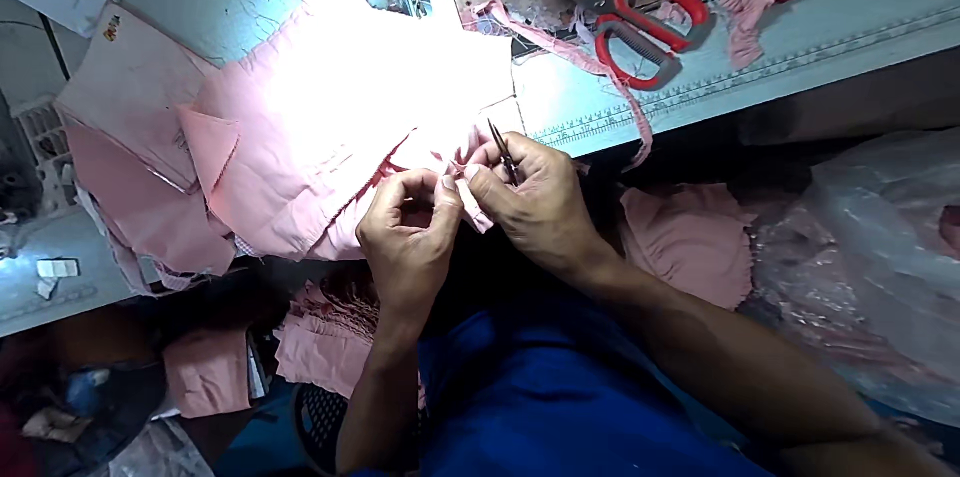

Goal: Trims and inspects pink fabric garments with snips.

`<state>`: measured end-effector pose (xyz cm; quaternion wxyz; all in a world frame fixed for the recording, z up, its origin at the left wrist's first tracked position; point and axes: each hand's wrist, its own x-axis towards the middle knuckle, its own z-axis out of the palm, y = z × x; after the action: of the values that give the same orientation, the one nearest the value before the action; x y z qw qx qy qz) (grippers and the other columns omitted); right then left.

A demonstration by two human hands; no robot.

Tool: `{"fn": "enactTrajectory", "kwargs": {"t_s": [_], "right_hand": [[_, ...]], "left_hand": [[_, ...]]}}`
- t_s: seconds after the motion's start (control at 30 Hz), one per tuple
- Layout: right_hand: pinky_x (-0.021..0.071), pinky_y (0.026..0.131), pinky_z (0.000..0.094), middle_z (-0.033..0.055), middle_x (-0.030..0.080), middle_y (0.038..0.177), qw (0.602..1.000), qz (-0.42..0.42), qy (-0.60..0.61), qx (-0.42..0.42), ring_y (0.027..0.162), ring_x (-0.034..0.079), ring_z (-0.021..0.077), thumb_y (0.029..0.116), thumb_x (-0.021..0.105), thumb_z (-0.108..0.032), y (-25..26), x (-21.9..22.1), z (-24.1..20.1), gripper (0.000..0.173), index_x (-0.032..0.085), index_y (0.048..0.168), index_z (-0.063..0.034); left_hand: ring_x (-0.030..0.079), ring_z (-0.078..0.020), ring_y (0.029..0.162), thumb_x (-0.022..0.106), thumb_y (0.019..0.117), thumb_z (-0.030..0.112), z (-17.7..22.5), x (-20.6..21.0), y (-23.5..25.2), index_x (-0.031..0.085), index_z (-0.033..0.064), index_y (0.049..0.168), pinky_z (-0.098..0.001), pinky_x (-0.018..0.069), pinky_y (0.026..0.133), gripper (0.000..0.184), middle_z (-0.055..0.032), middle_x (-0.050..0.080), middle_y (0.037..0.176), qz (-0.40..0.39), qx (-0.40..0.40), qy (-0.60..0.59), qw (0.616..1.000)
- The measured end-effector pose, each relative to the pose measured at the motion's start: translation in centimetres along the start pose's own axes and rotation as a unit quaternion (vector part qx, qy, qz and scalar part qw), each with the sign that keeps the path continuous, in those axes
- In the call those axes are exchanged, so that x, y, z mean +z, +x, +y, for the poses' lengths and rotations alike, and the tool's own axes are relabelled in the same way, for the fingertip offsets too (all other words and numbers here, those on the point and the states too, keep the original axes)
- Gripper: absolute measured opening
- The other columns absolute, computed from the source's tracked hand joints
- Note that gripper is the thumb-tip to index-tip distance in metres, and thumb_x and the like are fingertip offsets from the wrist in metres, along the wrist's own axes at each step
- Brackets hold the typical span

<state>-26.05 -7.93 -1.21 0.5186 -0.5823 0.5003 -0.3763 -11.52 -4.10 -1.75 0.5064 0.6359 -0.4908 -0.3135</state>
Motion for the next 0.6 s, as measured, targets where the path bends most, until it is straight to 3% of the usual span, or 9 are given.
{"fn": "enactTrajectory", "kwargs": {"t_s": [0.17,0.23,0.3,0.37,0.43,0.53,0.6], "right_hand": [[0.0344,0.039,0.0182,0.0002,0.049,0.061,0.997,-0.035,0.056,0.047,0.045,0.041,0.0065,0.0994,0.063,-0.01,0.2,-0.3,0.4,0.006,0.066,0.098,-0.0065],[0.0342,0.039,0.0191,0.0004,0.05,0.064,0.998,-0.02,0.039,0.053,0.045,0.041,0.0072,0.1008,0.063,-0.014,-0.3,-0.5,-0.1,0.01,0.065,0.108,-0.0083],[0.0367,0.041,0.0181,-0.0005,0.051,0.07,0.996,-0.025,0.073,0.052,0.048,0.043,0.0058,0.1065,0.054,-0.022,-0.9,-1.0,-1.4,0.016,0.059,0.118,-0.0116],[0.0321,0.041,0.017,-0.0026,0.043,0.064,0.977,-0.063,0.181,0.09,0.045,0.036,0.0042,0.1108,0.036,-0.031,-1.5,-1.4,-2.7,0.028,0.058,0.111,-0.0148],[0.029,0.041,0.0164,-0.0035,0.039,0.06,0.95,-0.109,0.248,0.154,0.044,0.032,0.0035,0.111,0.027,-0.034,-1.7,-1.7,-3.0,0.039,0.06,0.103,-0.0137],[0.0276,0.04,0.0168,-0.0028,0.039,0.056,0.936,-0.139,0.237,0.222,0.042,0.031,0.0039,0.1118,0.033,-0.031,-1.5,-1.9,-2.3,0.037,0.059,0.093,-0.0124],[0.028,0.039,0.0167,-0.0025,0.04,0.055,0.936,-0.135,0.219,0.238,0.041,0.031,0.0039,0.112,0.034,-0.031,-1.5,-1.9,-1.9,0.037,0.06,0.093,-0.0117]], "left_hand": [[0.067,-0.0059,0.068,0.069,0.0962,0.011,0.2,-0.5,0.5,0.074,0.0058,0.098,-0.0209,0.0575,0.058,0.007,0.0012,0.071,0.082,-0.041,-0.026,-0.01,0.999],[0.066,-0.0059,0.067,0.069,0.0958,0.011,0.2,-0.4,0.6,0.074,0.0058,0.097,-0.0209,0.0573,0.057,0.007,0.001,0.07,0.082,-0.042,-0.026,-0.013,0.999],[0.066,-0.0056,0.067,0.07,0.0953,0.011,0.2,-0.2,0.6,0.074,0.0058,0.097,-0.0207,0.0569,0.057,0.007,0.0011,0.07,0.082,-0.042,-0.021,-0.017,0.999],[0.065,-0.0059,0.067,0.069,0.0955,0.01,0.2,-0.2,0.6,0.073,0.0053,0.096,-0.0205,0.056,0.057,0.006,0.0008,0.069,0.083,-0.041,-0.013,-0.023,0.999],[0.065,-0.0062,0.067,0.069,0.0959,0.01,0.3,0.0,0.6,0.073,0.0051,0.097,-0.0208,0.0554,0.056,0.006,0.0007,0.069,0.083,-0.036,-0.009,-0.029,0.999],[0.066,-0.0066,0.069,0.07,0.0953,0.011,0.6,0.2,0.4,0.073,0.0054,0.098,-0.0218,0.0574,0.059,0.007,0.0007,0.07,0.084,-0.031,-0.008,-0.015,0.999],[0.067,-0.007,0.069,0.071,0.095,0.011,0.6,0.4,0.2,0.073,0.0055,0.098,-0.0223,0.0579,0.058,0.007,0.0004,0.07,0.084,-0.031,-0.011,-0.011,0.999]]}}
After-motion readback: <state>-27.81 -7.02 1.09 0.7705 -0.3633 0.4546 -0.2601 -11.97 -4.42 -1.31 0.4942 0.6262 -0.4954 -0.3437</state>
